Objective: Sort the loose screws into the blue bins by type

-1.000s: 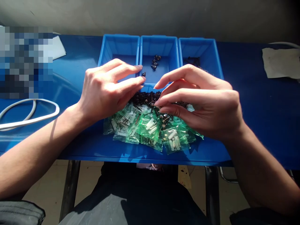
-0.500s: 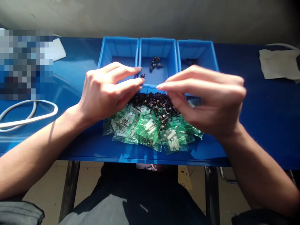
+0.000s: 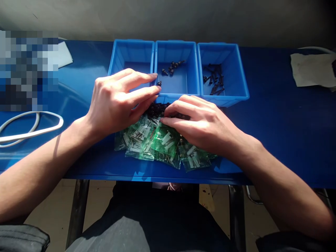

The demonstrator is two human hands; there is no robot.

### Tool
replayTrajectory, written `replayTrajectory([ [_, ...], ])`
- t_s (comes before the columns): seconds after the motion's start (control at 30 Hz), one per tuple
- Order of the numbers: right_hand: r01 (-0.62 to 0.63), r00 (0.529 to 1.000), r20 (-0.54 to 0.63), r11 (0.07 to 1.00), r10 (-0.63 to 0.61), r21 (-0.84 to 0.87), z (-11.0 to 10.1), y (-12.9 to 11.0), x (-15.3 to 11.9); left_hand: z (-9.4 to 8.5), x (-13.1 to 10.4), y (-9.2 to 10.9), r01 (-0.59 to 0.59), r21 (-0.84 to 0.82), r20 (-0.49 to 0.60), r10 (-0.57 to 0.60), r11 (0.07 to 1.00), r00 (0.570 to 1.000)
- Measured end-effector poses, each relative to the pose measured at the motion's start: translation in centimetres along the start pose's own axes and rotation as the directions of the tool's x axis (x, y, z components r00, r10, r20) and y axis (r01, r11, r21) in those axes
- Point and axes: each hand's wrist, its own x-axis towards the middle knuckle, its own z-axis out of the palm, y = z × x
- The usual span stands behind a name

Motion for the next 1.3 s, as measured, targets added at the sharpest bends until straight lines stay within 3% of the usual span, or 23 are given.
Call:
replayTrajectory([
  [0.43,-0.055,0.998,0.013,0.998,0.055,0.018,-0.6,-0.2,0.3,0.3,-0.3,-0.5,-0.057,-0.019,-0.023,0.057,0.998,0.998],
  [0.7,-0.006,0.995,-0.097,0.996,0.015,0.091,-0.6,0.1,-0.3,0.1,-0.2,-0.4,-0.064,0.005,-0.021,0.064,0.998,0.998],
  [0.83,-0.071,0.976,-0.181,0.965,0.119,0.252,-1.2,-0.4,-0.2,0.2,-0.3,-0.5,-0.110,0.020,-0.058,0.111,0.994,0.992],
  [1.03,-0.140,0.911,-0.222,0.768,0.347,0.625,-2.0,-0.9,0.6,0.5,-0.3,-0.8,-0.142,0.034,-0.086,0.145,0.989,0.986],
  [1.17,-0.174,0.859,-0.235,0.691,0.454,0.702,-2.0,-1.0,0.9,0.0,0.1,0.1,-0.232,-0.006,-0.188,0.227,0.973,0.955],
  [1.3,-0.133,0.854,-0.280,0.705,0.438,0.697,-1.6,-1.2,1.0,-1.0,0.5,1.9,-0.277,-0.077,-0.230,0.254,0.958,0.939],
])
